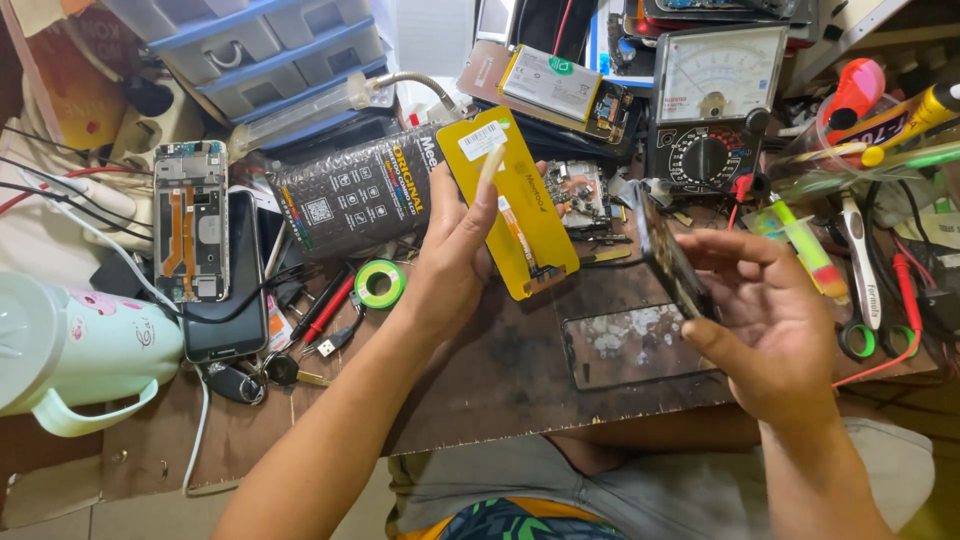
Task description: Unpacking and inspecting various smartphone replacement parts, including batteries and screen assemblies, on a repair bench.
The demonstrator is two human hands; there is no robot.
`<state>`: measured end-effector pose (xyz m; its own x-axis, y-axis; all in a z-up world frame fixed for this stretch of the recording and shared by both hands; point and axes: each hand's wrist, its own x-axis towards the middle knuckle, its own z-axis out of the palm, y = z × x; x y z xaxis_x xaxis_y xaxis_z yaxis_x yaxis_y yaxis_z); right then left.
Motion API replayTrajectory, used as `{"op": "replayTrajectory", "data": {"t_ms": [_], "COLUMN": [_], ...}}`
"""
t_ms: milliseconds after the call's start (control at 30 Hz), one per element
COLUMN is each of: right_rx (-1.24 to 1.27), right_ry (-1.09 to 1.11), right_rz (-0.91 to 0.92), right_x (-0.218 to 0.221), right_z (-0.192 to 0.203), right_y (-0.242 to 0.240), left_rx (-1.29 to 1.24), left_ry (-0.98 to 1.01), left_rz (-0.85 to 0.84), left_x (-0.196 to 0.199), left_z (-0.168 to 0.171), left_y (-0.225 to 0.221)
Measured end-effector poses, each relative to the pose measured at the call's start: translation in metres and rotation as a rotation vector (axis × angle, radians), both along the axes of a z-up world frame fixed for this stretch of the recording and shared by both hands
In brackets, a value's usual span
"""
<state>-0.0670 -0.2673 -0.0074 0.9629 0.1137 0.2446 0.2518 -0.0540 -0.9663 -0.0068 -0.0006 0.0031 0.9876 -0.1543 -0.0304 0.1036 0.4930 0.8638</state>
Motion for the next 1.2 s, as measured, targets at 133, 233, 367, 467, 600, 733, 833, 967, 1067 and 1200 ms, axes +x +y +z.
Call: {"op": "replayTrajectory", "data": {"t_ms": [133, 233, 367, 467, 600, 733, 833, 967, 1067, 1200], "right_rx": [-0.033, -0.090, -0.197, -0.556, -0.717, -0.822, -0.765, -0.749, -0.670, -0.274], "right_ry": [-0.006, -0.078, -0.077, -0.371, -0.550, -0.610, -0.601, -0.650, -0.483, -0.136], "right_rz": [-0.192, -0.211, -0.225, -0.264, -0.305, -0.252, -0.142, -0.113, -0.086, -0.155], "right_x": [0.000, 0.001, -0.002, 0.000, 0.006, 0.005, 0.005, 0.001, 0.007, 0.034], "right_z": [0.016, 0.026, 0.052, 0.062, 0.053, 0.047, 0.051, 0.059, 0.064, 0.053], "right_y": [0.031, 0.052, 0.089, 0.111, 0.128, 0.134, 0.127, 0.112, 0.095, 0.062], "left_rx": [-0.179, -0.385, -0.321, -0.487, -0.624, -0.623, -0.542, -0.020, -0.723, -0.737], "left_ry": [-0.009, -0.065, -0.134, -0.101, -0.100, 0.105, 0.060, -0.242, 0.064, 0.113], "left_rz": [-0.110, -0.220, -0.274, -0.316, -0.391, -0.237, -0.187, 0.045, -0.311, -0.223], "left_x": [0.002, 0.002, -0.007, -0.013, -0.017, -0.018, -0.017, -0.009, -0.012, -0.010], "left_z": [-0.007, -0.026, -0.016, -0.037, -0.047, -0.038, -0.027, -0.052, -0.048, -0.062], "left_y": [0.002, 0.000, -0.008, -0.009, -0.008, -0.003, -0.003, 0.000, -0.006, -0.004]}}
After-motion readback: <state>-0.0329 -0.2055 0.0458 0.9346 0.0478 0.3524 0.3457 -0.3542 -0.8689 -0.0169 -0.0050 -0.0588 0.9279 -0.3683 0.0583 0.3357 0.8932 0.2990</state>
